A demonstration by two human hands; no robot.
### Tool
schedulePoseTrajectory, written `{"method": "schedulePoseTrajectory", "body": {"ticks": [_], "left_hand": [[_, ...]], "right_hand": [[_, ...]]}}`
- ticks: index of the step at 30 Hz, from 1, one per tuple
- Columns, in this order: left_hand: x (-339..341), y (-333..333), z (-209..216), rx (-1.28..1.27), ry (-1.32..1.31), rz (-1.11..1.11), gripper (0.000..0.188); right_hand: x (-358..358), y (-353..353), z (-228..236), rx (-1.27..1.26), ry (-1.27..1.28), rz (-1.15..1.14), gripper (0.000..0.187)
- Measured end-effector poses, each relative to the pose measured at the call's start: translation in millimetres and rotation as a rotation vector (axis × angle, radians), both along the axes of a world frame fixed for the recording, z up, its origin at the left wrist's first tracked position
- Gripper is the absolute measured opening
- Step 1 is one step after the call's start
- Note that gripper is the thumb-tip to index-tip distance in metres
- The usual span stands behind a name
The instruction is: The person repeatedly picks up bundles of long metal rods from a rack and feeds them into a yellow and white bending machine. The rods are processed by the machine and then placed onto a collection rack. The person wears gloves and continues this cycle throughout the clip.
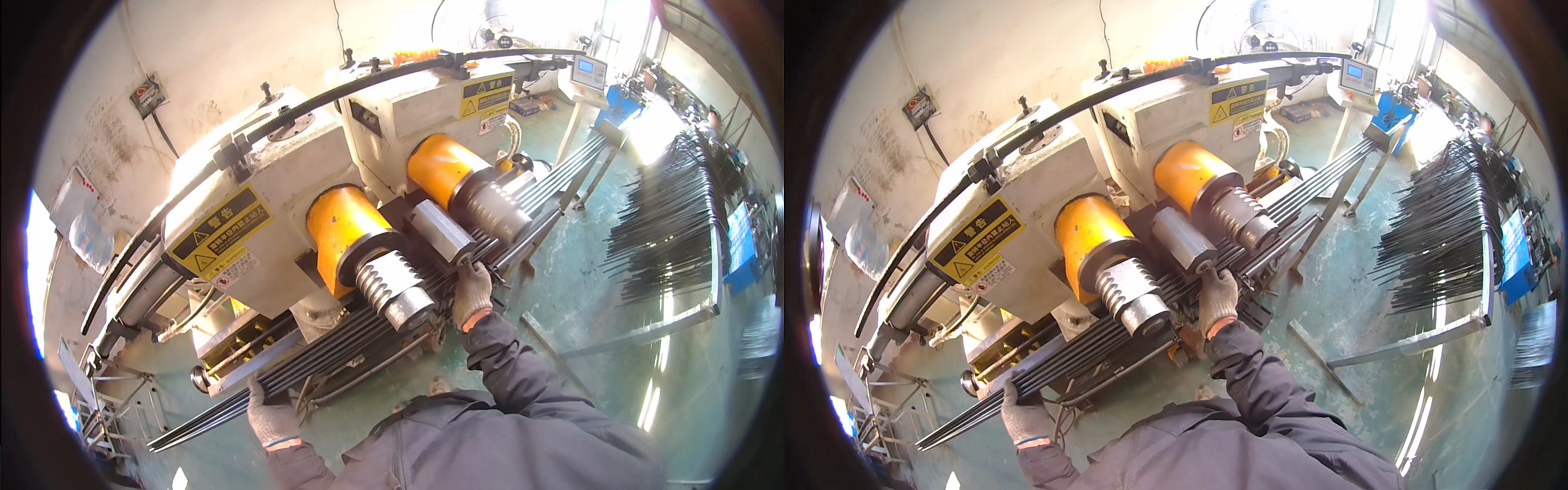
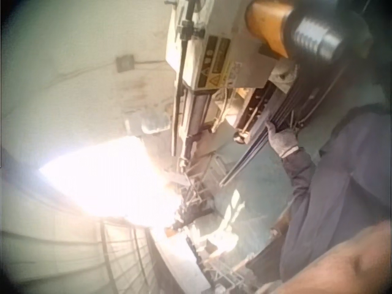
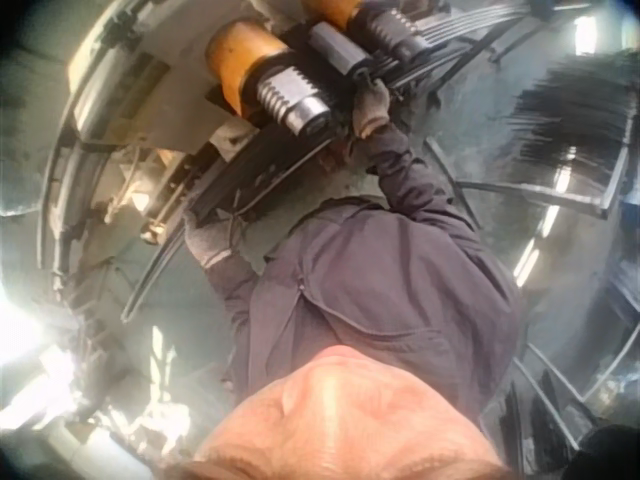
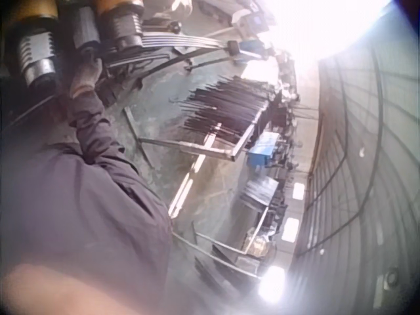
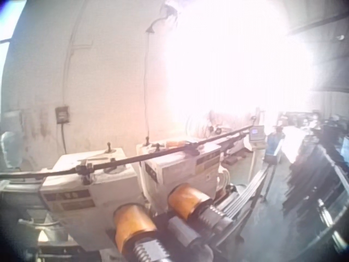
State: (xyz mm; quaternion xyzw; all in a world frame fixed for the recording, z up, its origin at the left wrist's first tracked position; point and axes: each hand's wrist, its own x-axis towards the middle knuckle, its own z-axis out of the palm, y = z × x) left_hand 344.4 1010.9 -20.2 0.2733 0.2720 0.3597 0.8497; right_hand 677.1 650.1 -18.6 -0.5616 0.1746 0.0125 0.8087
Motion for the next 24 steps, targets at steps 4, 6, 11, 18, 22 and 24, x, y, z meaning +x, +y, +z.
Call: {"method": "schedulePoseTrajectory", "body": {"ticks": [4, 6, 11, 18, 22, 24], "left_hand": [[0, 1, 3, 0.040, -0.029, 0.014, 0.040], [-13, 19, 11, -0.029, -0.044, 0.214, 0.036], [-17, 28, 19, -0.039, 0.091, 0.292, 0.035], [31, -55, 28, 0.055, 0.045, -0.015, 0.038], [23, -60, 32, 0.036, 0.156, -0.026, 0.040], [10, -46, 30, -0.207, -0.023, 0.040, 0.055]], "right_hand": [[-11, -12, 0, -0.015, -0.070, 0.039, 0.031], [-20, -20, -1, -0.038, -0.195, 0.007, 0.040], [-52, -57, -24, -0.176, -0.108, -0.022, 0.045], [-55, -87, -96, -0.087, -0.132, 0.087, 0.045], [-54, -92, -130, -0.181, 0.032, 0.236, 0.038], [-60, -99, -141, -0.386, -0.075, 0.382, 0.031]]}}
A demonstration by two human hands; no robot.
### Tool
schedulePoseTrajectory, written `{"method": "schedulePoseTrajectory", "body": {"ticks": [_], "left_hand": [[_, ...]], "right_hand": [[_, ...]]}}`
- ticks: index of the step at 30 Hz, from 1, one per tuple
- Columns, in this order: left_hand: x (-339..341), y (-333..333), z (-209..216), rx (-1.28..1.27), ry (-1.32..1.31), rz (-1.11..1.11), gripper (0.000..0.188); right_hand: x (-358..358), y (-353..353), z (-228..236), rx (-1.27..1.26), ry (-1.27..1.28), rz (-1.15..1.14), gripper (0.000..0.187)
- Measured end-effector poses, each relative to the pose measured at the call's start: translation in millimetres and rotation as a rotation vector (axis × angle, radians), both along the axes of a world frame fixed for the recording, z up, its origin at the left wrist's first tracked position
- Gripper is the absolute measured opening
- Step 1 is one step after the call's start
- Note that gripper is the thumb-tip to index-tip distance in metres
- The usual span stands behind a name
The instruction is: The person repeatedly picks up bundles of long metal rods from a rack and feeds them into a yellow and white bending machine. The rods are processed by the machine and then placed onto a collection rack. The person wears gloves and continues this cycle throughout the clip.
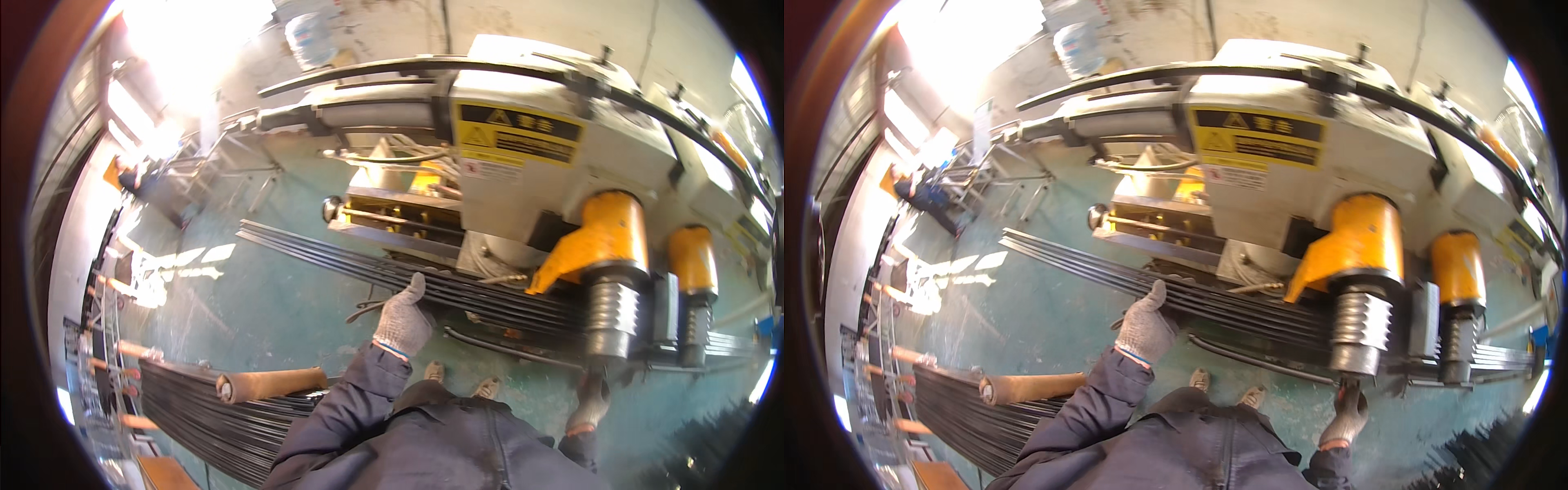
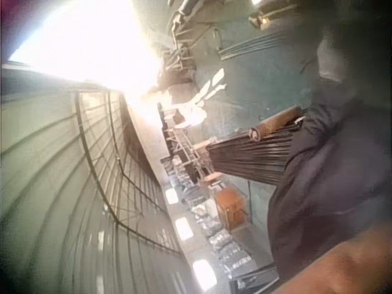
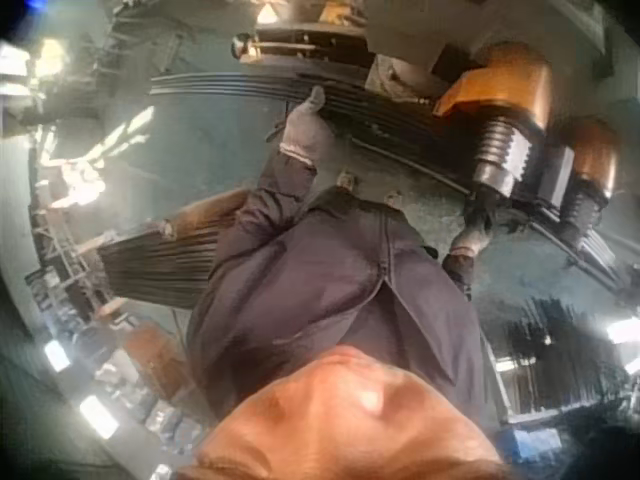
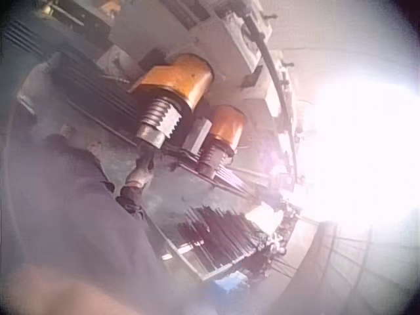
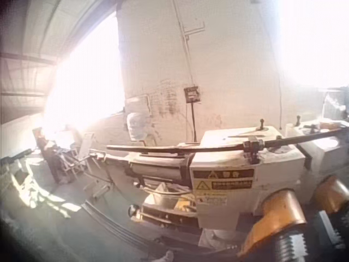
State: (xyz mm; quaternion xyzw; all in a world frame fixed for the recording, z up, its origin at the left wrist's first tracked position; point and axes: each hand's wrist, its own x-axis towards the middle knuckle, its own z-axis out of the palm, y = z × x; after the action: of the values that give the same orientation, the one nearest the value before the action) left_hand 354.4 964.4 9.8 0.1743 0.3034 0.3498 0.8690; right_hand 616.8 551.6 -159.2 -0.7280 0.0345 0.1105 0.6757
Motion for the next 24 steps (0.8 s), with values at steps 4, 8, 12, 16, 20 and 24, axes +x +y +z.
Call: {"method": "schedulePoseTrajectory", "body": {"ticks": [4, 8, 12, 16, 20, 24], "left_hand": [[-62, 51, 2, -0.039, -0.248, 0.053, 0.051], [-148, 143, 7, 0.080, -0.155, 0.246, 0.048], [-244, 253, 2, 0.124, -0.065, 0.404, 0.051], [-319, 339, -4, 0.175, -0.006, 0.525, 0.045], [-352, 377, -8, 0.256, 0.084, 0.490, 0.041], [-355, 384, -12, 0.422, 0.193, 0.424, 0.045]], "right_hand": [[-28, -16, -26, 0.003, 0.223, -0.072, 0.023], [-69, -31, -73, -0.194, 0.346, -0.203, 0.021], [-110, -58, -116, -0.651, 0.225, 0.194, 0.022], [-155, -57, -140, -0.901, 0.231, 0.245, 0.020], [-206, -31, -123, -0.843, 0.510, -0.097, 0.020], [-241, -32, -71, -0.900, 0.290, 0.176, 0.024]]}}
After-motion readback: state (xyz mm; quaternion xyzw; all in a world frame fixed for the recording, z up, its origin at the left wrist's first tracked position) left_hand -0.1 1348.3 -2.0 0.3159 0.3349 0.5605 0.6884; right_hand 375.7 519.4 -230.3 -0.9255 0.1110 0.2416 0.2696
